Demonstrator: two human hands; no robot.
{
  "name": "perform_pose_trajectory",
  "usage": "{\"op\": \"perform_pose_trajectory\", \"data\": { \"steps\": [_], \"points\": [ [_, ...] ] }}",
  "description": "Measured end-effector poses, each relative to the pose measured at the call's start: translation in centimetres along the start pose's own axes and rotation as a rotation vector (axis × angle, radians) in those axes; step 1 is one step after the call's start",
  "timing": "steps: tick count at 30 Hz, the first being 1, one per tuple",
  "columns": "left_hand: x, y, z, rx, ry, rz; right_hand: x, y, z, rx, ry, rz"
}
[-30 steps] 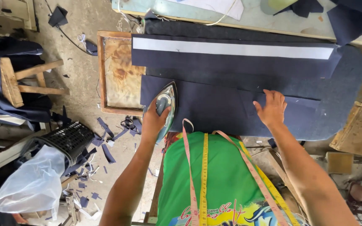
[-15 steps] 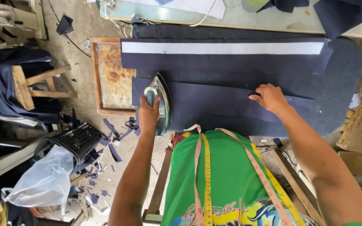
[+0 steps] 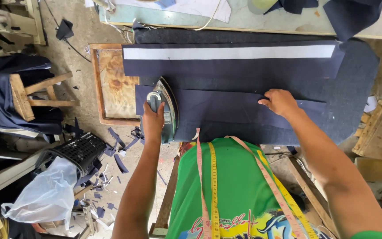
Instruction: The person irons a dark fabric piece on a workbench, using a white paper strip as a guide. They repeatedly press and glide the iron along the fabric, adjusting the paper and fabric edges as needed.
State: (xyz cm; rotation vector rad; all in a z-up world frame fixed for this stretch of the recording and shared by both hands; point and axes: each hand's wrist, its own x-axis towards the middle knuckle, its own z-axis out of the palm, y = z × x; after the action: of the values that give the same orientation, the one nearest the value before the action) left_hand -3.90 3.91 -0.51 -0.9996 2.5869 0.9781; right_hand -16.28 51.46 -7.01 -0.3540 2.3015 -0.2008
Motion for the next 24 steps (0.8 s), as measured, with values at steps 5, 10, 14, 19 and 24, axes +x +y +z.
{"op": "perform_pose_trajectory", "data": {
  "steps": [5, 10, 14, 19, 24],
  "points": [
    [-2.2, -2.7, 1.4, 0.04, -0.047, -0.075, -0.6, -0.4, -0.7, -0.013, 0.031, -0.025],
    [-1.9, -0.7, 1.0, 0.044, -0.034, -0.085, -0.4, 0.2, -0.3, -0.024, 0.039, -0.054],
    [-1.5, 4.1, -0.6, -0.024, 0.032, -0.066, -0.1, 0.4, -0.3, 0.008, 0.037, -0.07],
    [-2.7, 2.0, 0.7, -0.033, 0.016, -0.101, -0.2, 0.3, -0.4, -0.021, 0.033, -0.083],
    [-5.1, -1.7, 2.2, 0.013, -0.064, -0.128, -0.7, 0.4, 0.1, 0.025, 0.073, -0.047]
  ]
}}
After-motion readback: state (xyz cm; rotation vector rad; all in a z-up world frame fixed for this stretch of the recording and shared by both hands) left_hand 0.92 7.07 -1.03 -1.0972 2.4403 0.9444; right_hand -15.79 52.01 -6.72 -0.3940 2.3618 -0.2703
